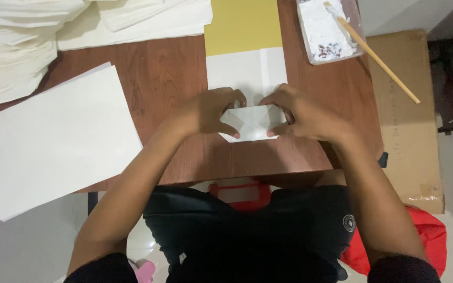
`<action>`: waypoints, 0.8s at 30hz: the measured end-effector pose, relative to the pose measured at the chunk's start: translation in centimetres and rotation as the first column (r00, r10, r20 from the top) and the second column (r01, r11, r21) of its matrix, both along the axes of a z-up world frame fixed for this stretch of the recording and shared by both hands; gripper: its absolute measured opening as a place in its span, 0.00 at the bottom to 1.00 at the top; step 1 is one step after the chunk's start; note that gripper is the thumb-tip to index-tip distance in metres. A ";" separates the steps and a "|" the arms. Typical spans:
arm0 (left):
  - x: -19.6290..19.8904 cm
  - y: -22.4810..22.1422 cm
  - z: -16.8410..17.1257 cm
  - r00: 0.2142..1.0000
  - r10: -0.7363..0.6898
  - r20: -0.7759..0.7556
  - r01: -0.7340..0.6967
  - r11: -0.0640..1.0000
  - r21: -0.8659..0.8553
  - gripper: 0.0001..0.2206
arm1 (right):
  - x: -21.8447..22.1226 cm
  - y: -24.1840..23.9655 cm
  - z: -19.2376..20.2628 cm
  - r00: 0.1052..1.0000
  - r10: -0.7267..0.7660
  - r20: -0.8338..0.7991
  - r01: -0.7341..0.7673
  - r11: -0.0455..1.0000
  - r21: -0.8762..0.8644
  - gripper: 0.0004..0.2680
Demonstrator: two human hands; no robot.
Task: Manually folding paper sheets and applying glue with a brush to construct paper bags.
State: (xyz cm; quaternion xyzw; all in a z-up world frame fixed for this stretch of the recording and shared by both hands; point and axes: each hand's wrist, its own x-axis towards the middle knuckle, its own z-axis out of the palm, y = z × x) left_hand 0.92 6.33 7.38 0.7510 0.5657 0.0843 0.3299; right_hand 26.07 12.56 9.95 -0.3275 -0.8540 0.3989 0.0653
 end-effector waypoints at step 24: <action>0.7 -0.5 -0.8 0.999 0.046 -0.016 -0.046 0.999 -0.010 0.31 | -2.6 -2.2 -2.4 0.929 -0.362 0.074 0.351 0.927 0.130 0.14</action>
